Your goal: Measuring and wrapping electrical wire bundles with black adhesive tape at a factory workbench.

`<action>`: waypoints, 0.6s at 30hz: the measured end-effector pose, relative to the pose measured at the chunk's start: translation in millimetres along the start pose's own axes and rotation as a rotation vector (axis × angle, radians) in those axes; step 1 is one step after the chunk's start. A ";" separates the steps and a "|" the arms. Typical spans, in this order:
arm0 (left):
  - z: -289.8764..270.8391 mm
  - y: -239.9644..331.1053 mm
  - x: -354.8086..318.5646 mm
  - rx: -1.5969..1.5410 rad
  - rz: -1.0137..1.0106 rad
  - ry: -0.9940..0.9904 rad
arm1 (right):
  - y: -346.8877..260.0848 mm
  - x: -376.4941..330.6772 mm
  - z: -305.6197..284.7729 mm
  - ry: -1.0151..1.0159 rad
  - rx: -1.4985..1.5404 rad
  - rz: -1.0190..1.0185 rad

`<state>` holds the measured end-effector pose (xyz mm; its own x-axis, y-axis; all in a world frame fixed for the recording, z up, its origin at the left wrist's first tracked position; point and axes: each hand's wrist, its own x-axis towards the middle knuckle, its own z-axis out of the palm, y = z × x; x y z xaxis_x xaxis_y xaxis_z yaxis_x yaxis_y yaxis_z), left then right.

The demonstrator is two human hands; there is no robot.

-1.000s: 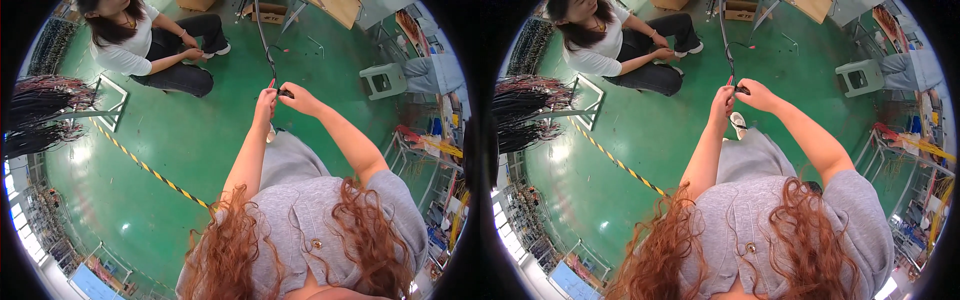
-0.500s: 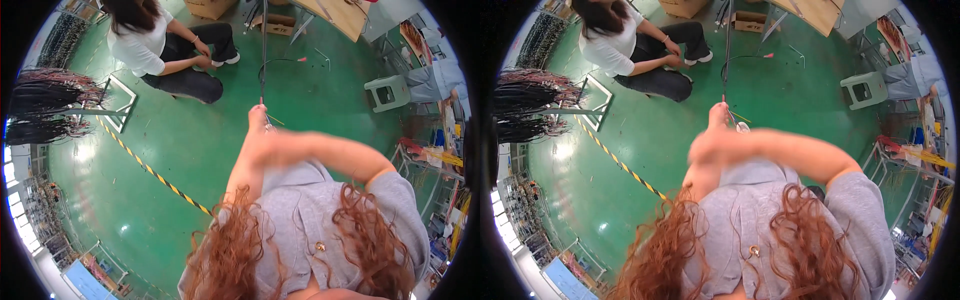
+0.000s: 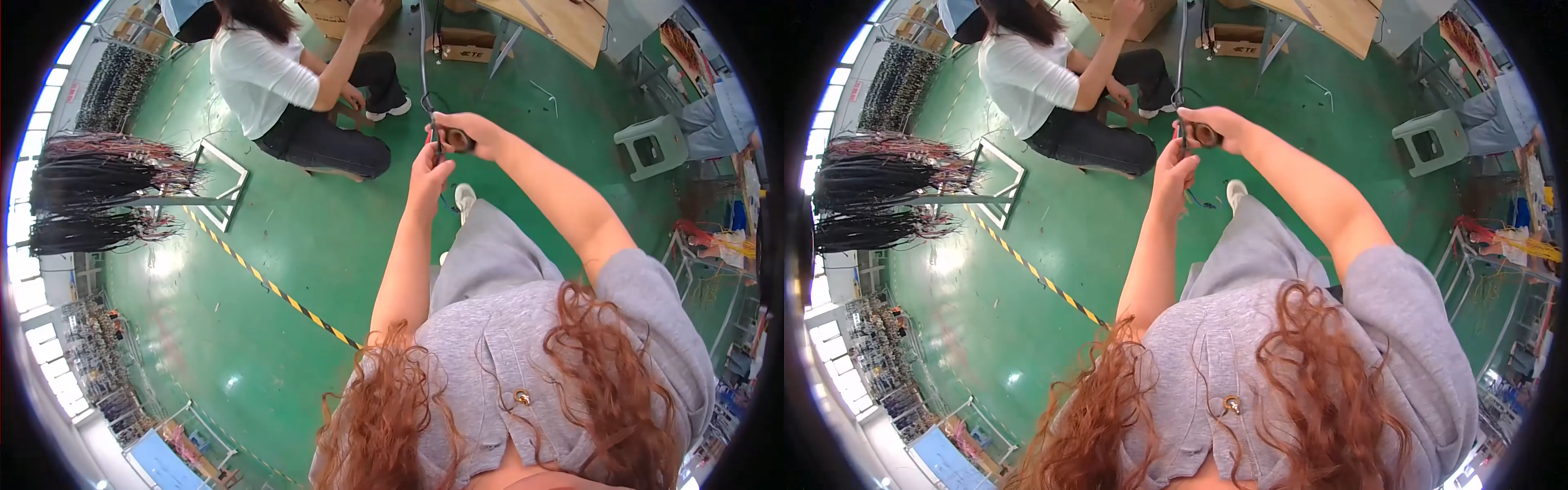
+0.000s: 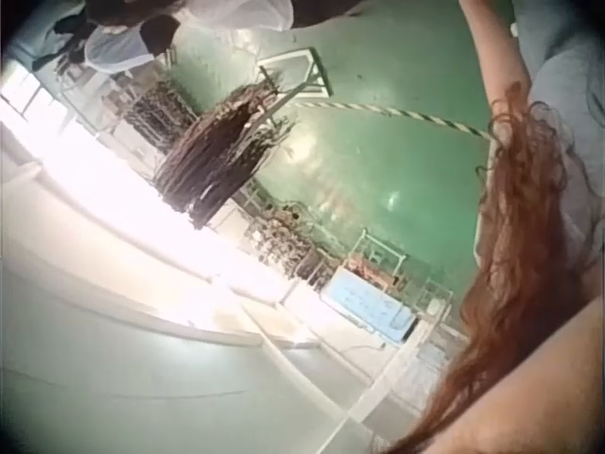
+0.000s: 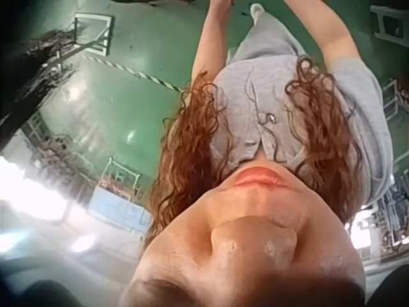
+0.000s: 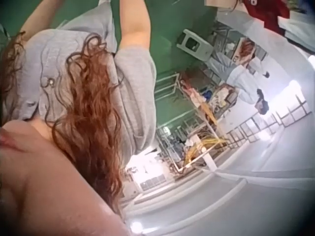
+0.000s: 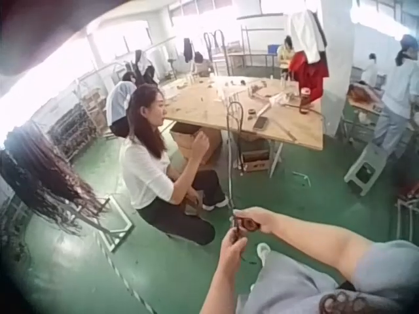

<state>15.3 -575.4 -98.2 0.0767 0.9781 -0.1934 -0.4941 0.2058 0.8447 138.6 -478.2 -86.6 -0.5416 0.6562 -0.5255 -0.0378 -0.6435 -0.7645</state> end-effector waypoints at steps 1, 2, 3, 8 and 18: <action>0.9 0.8 2.6 0.285 0.120 0.051 | -8.3 6.8 4.4 -0.124 0.043 -0.031; -3.0 6.9 6.4 0.458 0.245 0.124 | -13.5 14.0 9.5 -0.140 0.048 -0.022; -3.7 10.9 10.4 0.465 0.240 0.141 | -18.3 20.4 13.3 -0.133 0.056 -0.021; 1.9 37.1 36.6 1.176 0.746 0.407 | -27.7 36.1 13.4 -0.169 0.174 -0.042; 21.0 37.5 102.7 -0.382 -0.280 0.045 | -76.0 70.0 -37.4 -0.301 -0.142 -0.093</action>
<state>22.8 -466.7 -76.0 0.2191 0.8825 -0.4162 -0.7435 0.4272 0.5144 135.0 -368.7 -79.2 -0.7656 0.5503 -0.3332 0.0069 -0.5109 -0.8596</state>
